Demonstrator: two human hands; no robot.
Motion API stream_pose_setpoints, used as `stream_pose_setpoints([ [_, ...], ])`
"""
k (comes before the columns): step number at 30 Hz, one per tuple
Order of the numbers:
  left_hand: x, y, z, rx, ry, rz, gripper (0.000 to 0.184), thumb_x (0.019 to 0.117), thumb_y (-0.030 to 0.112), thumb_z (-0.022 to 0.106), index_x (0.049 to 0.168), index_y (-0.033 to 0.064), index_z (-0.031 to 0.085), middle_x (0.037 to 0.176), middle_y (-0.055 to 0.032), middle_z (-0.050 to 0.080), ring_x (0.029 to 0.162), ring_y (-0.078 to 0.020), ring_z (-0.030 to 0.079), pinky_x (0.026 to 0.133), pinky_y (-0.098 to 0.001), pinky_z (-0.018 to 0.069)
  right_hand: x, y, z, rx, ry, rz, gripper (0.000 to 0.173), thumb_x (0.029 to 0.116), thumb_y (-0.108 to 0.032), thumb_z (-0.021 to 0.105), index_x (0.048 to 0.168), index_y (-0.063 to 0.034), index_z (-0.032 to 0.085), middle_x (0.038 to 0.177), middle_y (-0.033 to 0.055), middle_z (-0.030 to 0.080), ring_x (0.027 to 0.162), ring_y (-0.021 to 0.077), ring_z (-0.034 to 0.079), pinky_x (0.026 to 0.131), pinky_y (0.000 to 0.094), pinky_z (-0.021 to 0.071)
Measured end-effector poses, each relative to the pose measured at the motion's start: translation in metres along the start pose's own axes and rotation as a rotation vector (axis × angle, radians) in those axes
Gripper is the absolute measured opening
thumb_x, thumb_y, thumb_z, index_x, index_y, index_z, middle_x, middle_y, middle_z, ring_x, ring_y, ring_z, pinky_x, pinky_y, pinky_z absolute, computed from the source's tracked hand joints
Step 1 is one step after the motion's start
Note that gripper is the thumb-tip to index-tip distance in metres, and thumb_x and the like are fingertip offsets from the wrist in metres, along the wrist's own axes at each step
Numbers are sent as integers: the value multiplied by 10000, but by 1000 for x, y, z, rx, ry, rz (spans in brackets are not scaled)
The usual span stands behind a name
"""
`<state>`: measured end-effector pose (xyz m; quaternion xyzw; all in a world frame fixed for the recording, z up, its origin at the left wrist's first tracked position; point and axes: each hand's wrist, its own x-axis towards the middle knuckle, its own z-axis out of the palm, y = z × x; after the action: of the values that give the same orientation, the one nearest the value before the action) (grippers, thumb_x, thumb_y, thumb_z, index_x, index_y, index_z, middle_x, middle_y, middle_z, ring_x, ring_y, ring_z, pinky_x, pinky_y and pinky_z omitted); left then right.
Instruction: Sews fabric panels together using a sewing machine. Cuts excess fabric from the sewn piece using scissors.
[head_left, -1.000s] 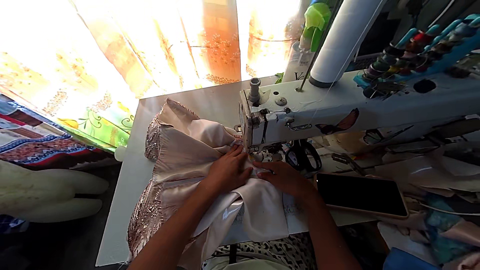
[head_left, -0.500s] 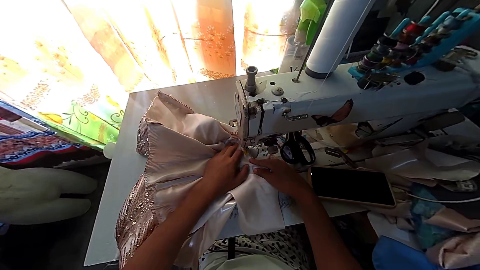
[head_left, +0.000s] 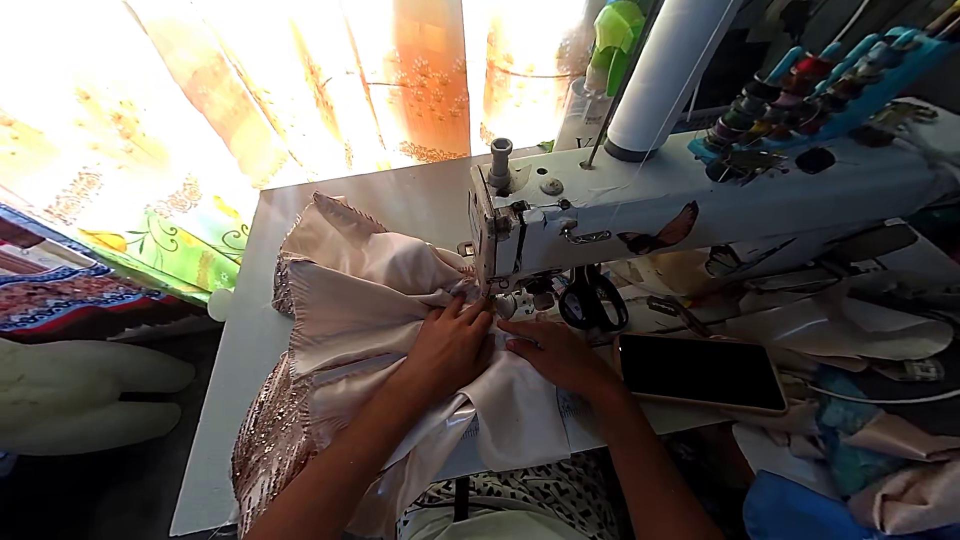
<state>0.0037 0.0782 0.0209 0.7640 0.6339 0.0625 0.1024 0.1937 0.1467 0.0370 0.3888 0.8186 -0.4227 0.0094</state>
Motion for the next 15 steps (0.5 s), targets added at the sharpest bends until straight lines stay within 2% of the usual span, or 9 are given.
stream_pose_setpoints([
  [4,-5,4,-6,-9,-57,-4,424,1072,324,383,1270,46,635,1487,-147,551,1415,-390,460,1011,-607,432,-1,-1,0,1,-22,-1,448,1110,-276,430,1520,-112,508,1504,127,545,1414,282,481,1183,470,329],
  [7,-10,7,-10,-27,-159,-48,469,1076,374,354,1364,78,577,1586,-128,441,1468,-372,387,1071,-596,375,-6,-3,0,-7,-58,14,457,1117,-283,413,1534,-111,487,1504,135,544,1413,289,480,1179,475,326],
  [15,-1,-8,-8,-152,-146,-25,459,1057,382,393,1351,87,585,1593,-124,433,1496,-364,344,1103,-594,352,-1,-5,-5,-7,-48,23,453,1111,-275,439,1526,-103,497,1514,127,536,1413,263,484,1180,442,337],
])
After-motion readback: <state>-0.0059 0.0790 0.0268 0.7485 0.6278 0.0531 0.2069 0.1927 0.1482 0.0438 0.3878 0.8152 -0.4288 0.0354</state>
